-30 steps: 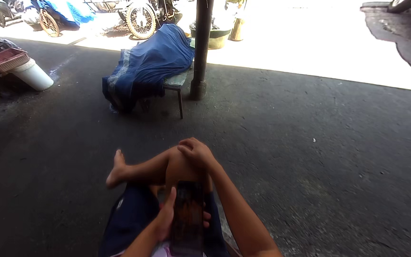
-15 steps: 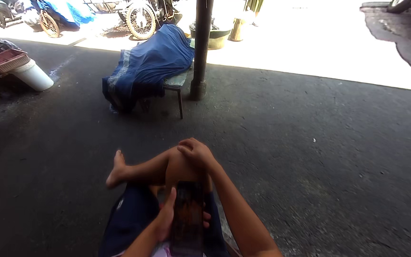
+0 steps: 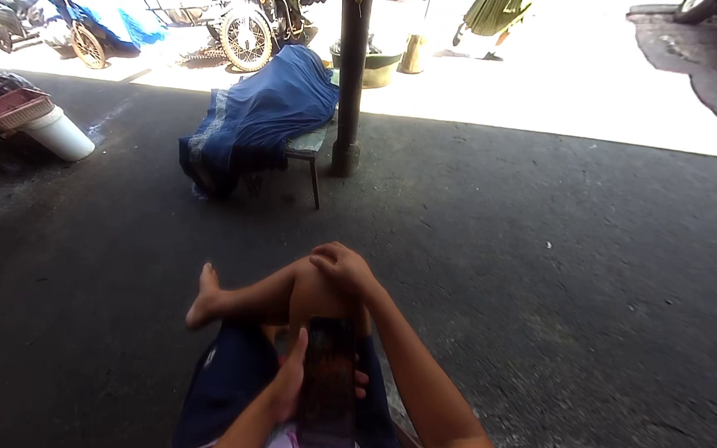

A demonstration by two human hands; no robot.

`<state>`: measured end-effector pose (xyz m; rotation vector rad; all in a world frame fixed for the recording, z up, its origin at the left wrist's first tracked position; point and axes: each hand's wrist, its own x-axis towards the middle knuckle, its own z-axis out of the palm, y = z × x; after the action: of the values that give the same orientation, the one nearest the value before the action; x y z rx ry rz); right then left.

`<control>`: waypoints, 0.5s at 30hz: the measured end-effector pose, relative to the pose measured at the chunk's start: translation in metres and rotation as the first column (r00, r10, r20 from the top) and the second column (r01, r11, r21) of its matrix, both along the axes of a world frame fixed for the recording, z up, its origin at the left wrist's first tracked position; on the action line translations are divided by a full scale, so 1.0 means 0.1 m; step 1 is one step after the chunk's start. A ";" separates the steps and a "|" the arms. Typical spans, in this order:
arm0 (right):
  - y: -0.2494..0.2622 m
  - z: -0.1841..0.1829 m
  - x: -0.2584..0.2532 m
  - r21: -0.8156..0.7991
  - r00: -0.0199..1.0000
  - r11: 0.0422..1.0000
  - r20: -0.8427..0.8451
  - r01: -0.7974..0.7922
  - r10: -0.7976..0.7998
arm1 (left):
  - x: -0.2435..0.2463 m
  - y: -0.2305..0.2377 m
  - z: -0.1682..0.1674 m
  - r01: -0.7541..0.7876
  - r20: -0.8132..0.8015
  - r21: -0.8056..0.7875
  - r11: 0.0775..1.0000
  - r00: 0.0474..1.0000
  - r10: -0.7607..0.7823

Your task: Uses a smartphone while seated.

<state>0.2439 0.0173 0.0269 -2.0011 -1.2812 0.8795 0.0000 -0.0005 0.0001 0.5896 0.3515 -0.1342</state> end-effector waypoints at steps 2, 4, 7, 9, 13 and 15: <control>0.00 0.00 0.00 -0.003 1.000 1.000 0.005 -0.002 0.002 | 0.00 0.00 -0.01 -0.002 0.006 -0.006 1.000 1.000 0.002; 0.00 0.01 0.00 -0.005 1.000 1.000 0.008 -0.002 0.002 | 0.00 0.01 -0.01 -0.001 0.008 -0.011 1.000 1.000 0.001; 0.00 0.01 0.00 -0.009 1.000 1.000 0.005 0.000 0.000 | 0.00 0.01 0.00 -0.002 0.000 -0.002 1.000 1.000 0.002; 0.00 0.01 0.00 -0.011 1.000 1.000 0.006 0.001 -0.001 | 0.00 0.00 0.00 -0.002 -0.004 -0.003 1.000 1.000 0.002; 0.00 0.01 0.00 -0.009 1.000 1.000 0.006 -0.003 0.004 | 0.01 0.00 0.01 0.000 -0.025 -0.003 1.000 1.000 0.000; 0.00 0.01 0.00 -0.009 1.000 1.000 0.005 -0.004 0.004 | 0.00 0.01 0.00 0.003 -0.017 -0.009 1.000 1.000 -0.003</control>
<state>0.2437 0.0176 0.0282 -2.0094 -1.2861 0.8837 0.0003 0.0006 -0.0001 0.5807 0.3667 -0.1440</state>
